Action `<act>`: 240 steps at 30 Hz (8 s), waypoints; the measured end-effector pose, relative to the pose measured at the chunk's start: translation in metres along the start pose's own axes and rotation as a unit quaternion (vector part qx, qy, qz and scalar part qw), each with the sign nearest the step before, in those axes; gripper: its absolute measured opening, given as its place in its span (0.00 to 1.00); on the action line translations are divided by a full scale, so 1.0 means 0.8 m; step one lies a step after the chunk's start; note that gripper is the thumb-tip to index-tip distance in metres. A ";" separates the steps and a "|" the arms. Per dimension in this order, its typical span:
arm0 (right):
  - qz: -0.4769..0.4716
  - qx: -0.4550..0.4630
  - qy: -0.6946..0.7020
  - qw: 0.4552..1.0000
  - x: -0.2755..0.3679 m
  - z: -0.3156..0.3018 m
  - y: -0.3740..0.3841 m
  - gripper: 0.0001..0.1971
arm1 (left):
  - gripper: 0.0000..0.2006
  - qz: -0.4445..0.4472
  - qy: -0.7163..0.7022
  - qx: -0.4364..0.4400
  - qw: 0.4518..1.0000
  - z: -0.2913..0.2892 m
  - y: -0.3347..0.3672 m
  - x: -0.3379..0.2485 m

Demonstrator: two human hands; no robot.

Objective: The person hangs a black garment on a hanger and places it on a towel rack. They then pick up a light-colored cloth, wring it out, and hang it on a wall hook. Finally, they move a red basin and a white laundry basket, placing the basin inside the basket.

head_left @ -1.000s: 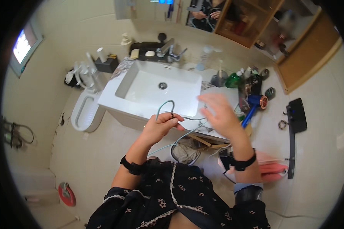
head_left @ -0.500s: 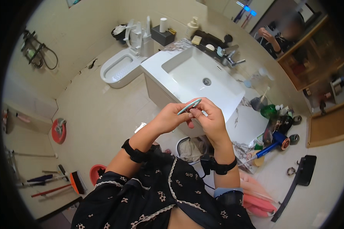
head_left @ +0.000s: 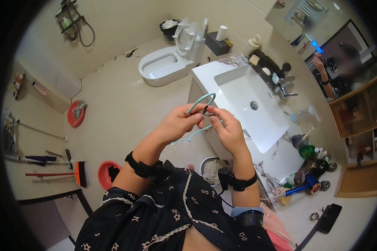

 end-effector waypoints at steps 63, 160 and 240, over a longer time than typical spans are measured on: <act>-0.083 0.026 -0.083 0.993 0.246 0.408 -0.017 0.05 | 0.16 0.075 -0.053 -0.120 0.989 -0.306 -0.359 -0.067; 0.246 0.299 0.266 0.883 0.221 0.424 -0.026 0.14 | 0.10 0.292 0.665 -0.367 0.582 -0.268 -0.398 -0.142; -0.361 0.008 -0.359 0.861 0.282 0.376 -0.026 0.14 | 0.03 0.187 0.495 -0.334 0.780 -0.270 -0.360 -0.114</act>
Point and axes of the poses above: each hand's wrist, its own y-axis towards the middle knuckle, its own z-axis out of the palm, x = y × z, the point moved 8 cm from there along y, towards the middle knuckle, and after that the axes turned 1 degree about z, right-handed, at the moved point
